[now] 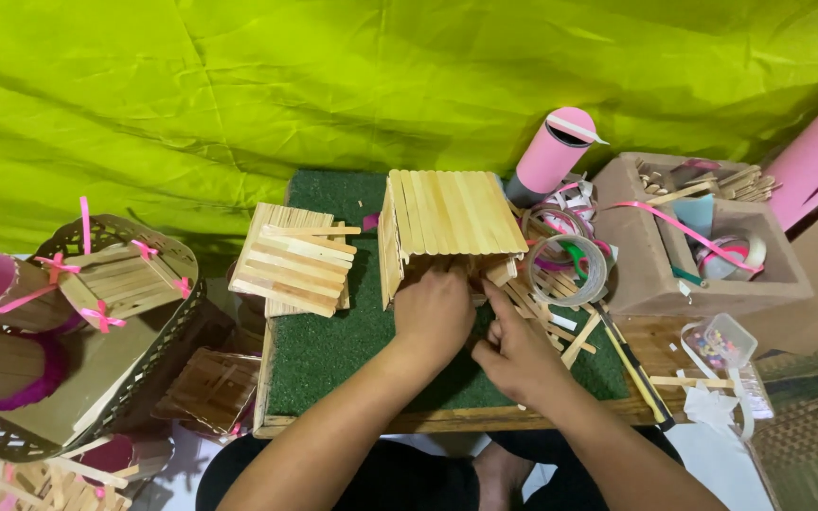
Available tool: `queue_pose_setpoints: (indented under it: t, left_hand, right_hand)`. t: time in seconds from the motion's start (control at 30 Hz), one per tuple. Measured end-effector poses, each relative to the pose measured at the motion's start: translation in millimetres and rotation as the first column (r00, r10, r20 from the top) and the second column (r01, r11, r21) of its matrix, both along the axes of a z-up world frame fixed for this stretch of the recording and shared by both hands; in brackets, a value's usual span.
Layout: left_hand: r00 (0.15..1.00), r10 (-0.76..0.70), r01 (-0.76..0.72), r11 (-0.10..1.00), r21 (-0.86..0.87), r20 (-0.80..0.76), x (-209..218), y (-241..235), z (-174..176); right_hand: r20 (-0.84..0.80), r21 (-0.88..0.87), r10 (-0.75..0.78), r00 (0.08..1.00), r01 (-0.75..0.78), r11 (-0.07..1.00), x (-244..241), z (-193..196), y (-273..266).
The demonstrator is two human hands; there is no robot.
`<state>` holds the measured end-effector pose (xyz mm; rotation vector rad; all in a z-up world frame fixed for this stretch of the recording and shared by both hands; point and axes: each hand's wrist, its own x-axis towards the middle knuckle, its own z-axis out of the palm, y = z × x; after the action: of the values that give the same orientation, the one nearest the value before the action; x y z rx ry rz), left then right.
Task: Assembling a miniature house using popsicle sticks, tape, and scissors
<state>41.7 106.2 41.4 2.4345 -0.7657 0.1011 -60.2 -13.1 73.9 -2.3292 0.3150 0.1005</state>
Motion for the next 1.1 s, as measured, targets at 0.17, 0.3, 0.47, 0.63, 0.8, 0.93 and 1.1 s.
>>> queue_pose_setpoints:
  t: [0.17, 0.3, 0.47, 0.63, 0.8, 0.93, 1.1]
  left_hand:
    - [0.996, -0.018, 0.019, 1.000, 0.004, -0.091, -3, 3, 23]
    - [0.979, -0.041, 0.043, 0.999, 0.008, -0.199, 3, -3, 20]
    - [0.967, -0.048, 0.062, 0.997, 0.049, -0.251, 5, -3, 37]
    - [0.944, -0.061, 0.093, 0.992, 0.085, -0.323, 3, -1, 53]
    - [0.933, -0.045, 0.099, 0.986, 0.134, -0.358, 0, 4, 63]
    - [0.935, -0.019, 0.043, 0.997, 0.061, -0.354, 3, 2, 56]
    - [0.948, 0.006, 0.017, 0.997, 0.070, -0.317, 1, 3, 62]
  right_hand:
    - [-0.017, -0.024, -0.005, 1.000, 0.005, 1.000, 2, -14, -4]
    - [-0.043, -0.014, -0.026, 0.999, 0.025, 1.000, 2, -19, -6]
    - [-0.048, 0.011, -0.039, 0.998, 0.040, 0.999, 3, 4, 14]
    - [-0.039, 0.016, -0.063, 0.997, 0.063, 0.998, 4, -2, 18]
    - [-0.069, -0.034, -0.072, 0.995, 0.070, 0.997, 6, 10, 29]
    - [-0.116, -0.097, -0.071, 0.991, 0.060, 0.993, 11, -2, 22]
    - [-0.100, -0.115, -0.025, 0.995, 0.013, 0.993, 13, 3, 24]
